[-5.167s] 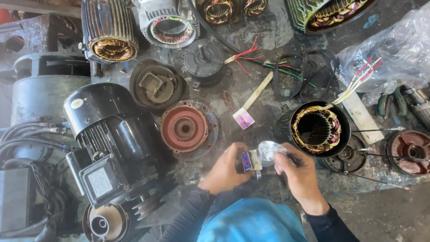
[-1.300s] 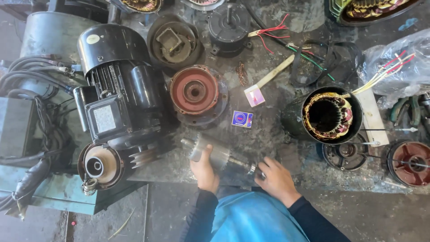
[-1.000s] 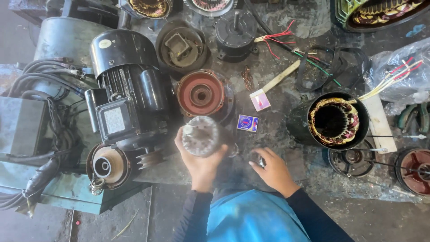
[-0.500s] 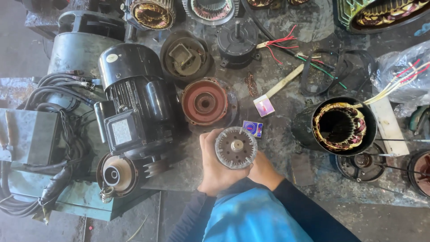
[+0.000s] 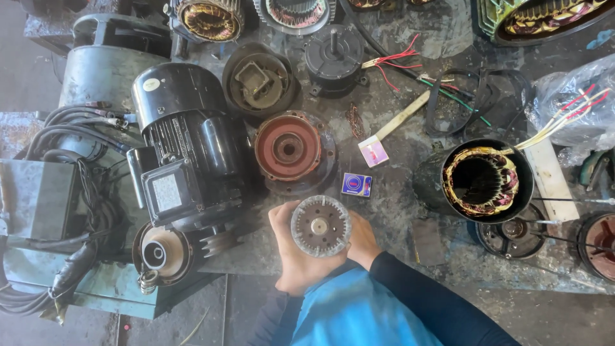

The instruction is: The person unpacks small boxes containing bearings and places them onto a motor rotor shaft. They handle the rotor and bearings by hand, aligning and seating the bearings on the shaft. The rotor is then set aside on the workbench.

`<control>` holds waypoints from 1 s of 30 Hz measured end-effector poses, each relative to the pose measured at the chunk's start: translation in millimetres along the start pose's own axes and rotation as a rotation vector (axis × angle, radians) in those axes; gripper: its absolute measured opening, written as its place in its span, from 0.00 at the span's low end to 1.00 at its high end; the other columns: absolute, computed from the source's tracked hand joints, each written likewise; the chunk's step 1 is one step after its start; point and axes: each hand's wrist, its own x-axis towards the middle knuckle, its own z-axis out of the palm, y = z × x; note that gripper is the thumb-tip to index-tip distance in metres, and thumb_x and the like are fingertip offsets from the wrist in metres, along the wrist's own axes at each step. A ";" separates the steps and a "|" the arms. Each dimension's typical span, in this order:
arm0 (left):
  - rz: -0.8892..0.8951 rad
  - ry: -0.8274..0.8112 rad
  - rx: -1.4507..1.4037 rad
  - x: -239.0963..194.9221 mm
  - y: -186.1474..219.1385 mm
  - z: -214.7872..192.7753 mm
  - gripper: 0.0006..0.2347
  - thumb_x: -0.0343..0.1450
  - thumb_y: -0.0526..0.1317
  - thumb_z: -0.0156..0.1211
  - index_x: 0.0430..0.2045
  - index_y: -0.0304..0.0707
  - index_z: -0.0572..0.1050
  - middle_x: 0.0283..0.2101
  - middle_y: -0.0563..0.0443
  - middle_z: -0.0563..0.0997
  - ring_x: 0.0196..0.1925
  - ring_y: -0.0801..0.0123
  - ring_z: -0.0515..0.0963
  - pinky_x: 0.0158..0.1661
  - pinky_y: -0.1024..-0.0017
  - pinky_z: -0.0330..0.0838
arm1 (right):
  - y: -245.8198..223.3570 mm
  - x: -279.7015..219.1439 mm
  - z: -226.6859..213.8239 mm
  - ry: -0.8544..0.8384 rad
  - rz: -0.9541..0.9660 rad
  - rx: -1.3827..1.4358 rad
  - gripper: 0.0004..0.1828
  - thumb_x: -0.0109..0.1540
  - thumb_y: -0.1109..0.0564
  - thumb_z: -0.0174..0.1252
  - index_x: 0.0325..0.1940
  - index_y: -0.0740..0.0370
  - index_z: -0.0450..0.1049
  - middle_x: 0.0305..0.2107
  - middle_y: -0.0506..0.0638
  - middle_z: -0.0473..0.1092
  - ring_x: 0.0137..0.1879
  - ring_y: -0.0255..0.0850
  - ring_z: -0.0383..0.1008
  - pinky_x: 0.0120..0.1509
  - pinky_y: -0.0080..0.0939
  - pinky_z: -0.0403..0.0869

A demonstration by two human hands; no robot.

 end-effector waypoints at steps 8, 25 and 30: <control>0.028 -0.119 -0.280 -0.5 -11.6 -10.7 0.43 0.56 0.42 0.79 0.64 0.37 0.56 0.68 0.36 0.69 0.69 0.50 0.75 0.64 0.59 0.76 | -5.7 10.4 2.1 -0.057 0.070 -0.046 0.24 0.65 0.36 0.50 0.62 0.41 0.73 0.58 0.48 0.78 0.63 0.52 0.78 0.65 0.57 0.76; 0.014 -0.025 -0.300 23.5 42.3 -65.7 0.41 0.58 0.46 0.80 0.62 0.42 0.56 0.62 0.35 0.74 0.63 0.54 0.80 0.64 0.58 0.76 | 104.3 44.8 -14.7 0.491 -0.461 -0.504 0.31 0.62 0.33 0.64 0.61 0.52 0.77 0.50 0.51 0.72 0.34 0.45 0.77 0.28 0.44 0.74; -0.180 -0.028 -0.363 0.7 5.4 -51.0 0.43 0.54 0.42 0.82 0.61 0.45 0.57 0.61 0.38 0.76 0.62 0.55 0.81 0.61 0.59 0.78 | 104.7 92.8 -31.6 0.404 -0.381 -0.451 0.33 0.59 0.43 0.72 0.63 0.61 0.75 0.53 0.55 0.69 0.53 0.60 0.77 0.51 0.61 0.77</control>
